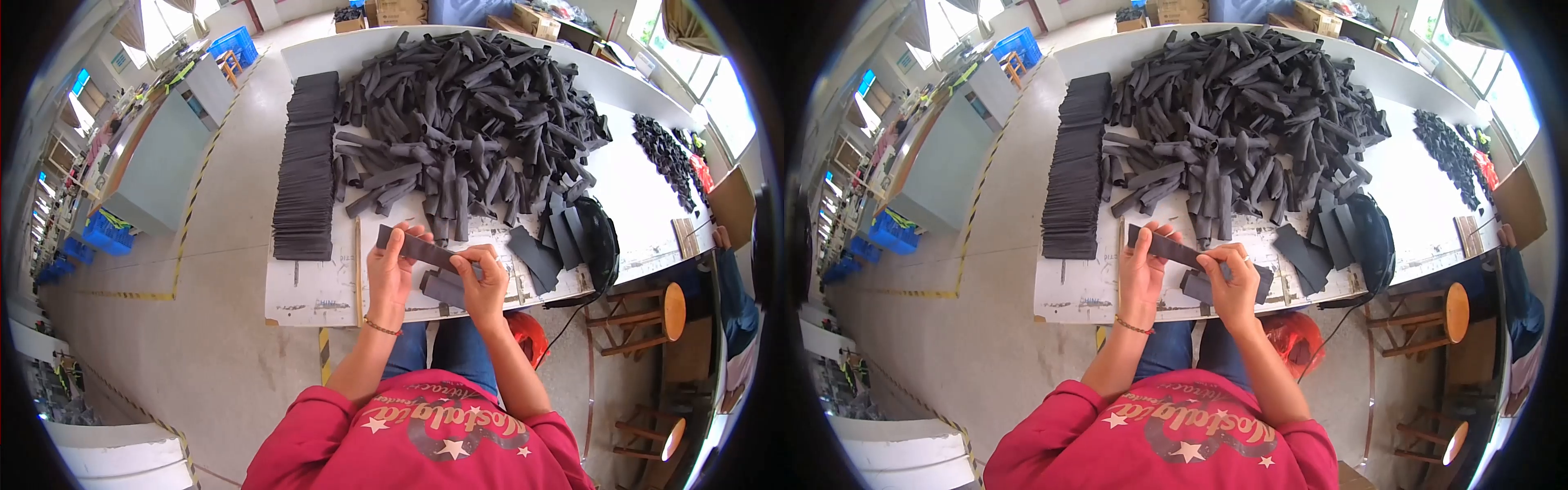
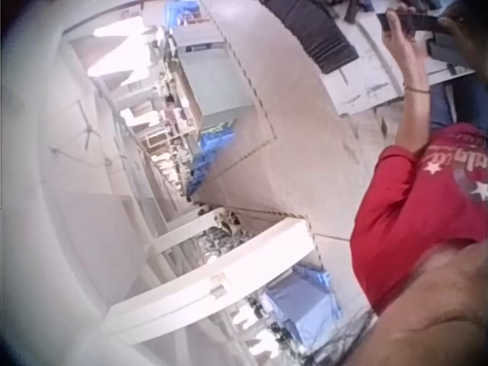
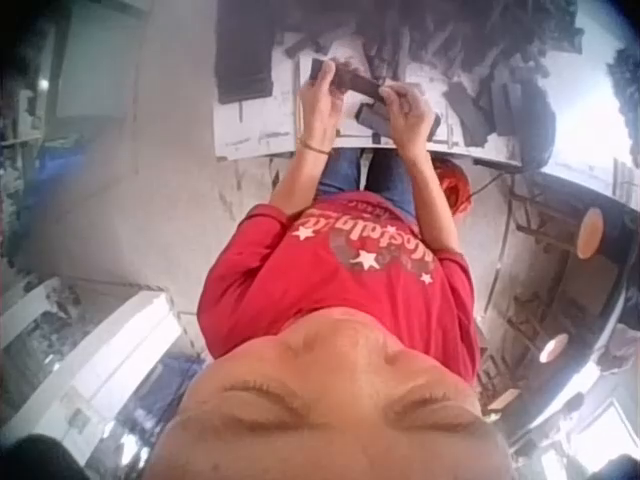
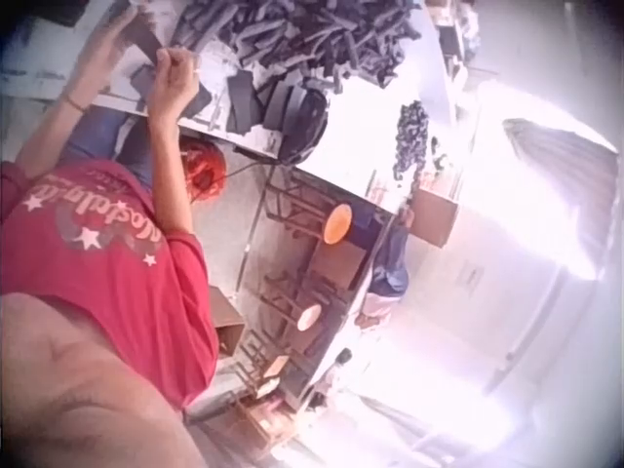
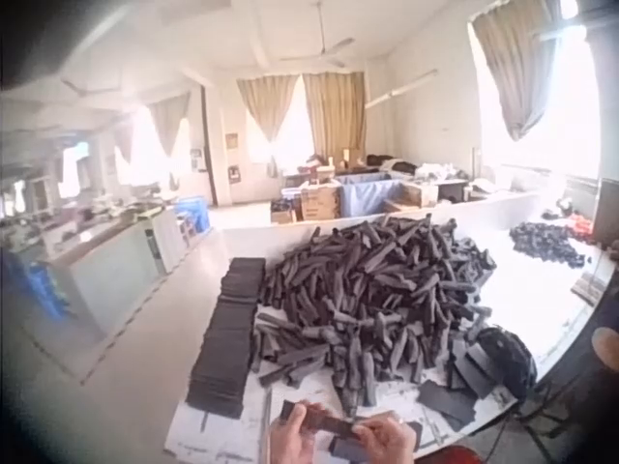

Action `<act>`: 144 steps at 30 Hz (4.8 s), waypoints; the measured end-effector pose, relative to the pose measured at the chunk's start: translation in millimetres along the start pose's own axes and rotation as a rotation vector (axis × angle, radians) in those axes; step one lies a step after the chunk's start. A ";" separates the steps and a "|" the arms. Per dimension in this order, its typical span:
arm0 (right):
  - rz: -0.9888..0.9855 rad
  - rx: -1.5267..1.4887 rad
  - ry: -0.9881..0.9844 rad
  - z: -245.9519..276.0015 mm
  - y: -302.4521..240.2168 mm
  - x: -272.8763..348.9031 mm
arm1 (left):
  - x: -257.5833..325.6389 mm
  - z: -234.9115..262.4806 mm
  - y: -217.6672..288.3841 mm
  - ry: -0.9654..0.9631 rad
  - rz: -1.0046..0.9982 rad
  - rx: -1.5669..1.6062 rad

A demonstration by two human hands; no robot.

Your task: Sorting and stacking rectangular grey foam strips onto a neat pile on a workbench.

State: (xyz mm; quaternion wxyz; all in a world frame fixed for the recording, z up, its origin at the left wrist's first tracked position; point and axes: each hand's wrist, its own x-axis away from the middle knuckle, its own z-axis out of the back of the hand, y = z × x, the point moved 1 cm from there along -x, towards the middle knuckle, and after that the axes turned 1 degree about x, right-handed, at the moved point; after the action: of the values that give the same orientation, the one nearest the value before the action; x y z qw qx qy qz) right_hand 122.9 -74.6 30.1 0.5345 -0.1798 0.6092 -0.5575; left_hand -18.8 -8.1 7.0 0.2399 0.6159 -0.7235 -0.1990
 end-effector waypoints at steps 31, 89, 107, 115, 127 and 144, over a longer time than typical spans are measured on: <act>-0.472 -0.325 -0.257 12.3 25.1 6.4 | -9.0 16.1 13.4 -0.012 -0.149 -0.217; -0.638 -0.562 -0.117 3.1 51.9 25.1 | 1.4 28.8 -16.5 -0.076 0.127 -0.384; -0.677 -0.570 -0.095 1.4 58.8 27.7 | 15.4 29.3 -32.1 -0.157 0.297 -0.449; -0.637 -0.353 -0.056 20.8 61.9 22.4 | 4.6 32.9 -21.2 0.028 0.170 -0.296; -0.647 0.195 0.006 64.7 77.9 88.1 | 31.2 84.6 -60.2 0.036 0.056 -1.202; -0.589 0.576 0.002 73.6 73.9 78.5 | 21.1 53.8 -62.9 -0.104 -0.559 -1.502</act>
State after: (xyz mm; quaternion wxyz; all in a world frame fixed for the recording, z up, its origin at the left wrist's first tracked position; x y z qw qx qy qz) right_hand 184.8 -151.3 -55.5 0.3801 -0.1891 0.3511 -0.8346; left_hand -3.3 -39.5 -70.9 0.4974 0.4382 -0.2256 -0.7139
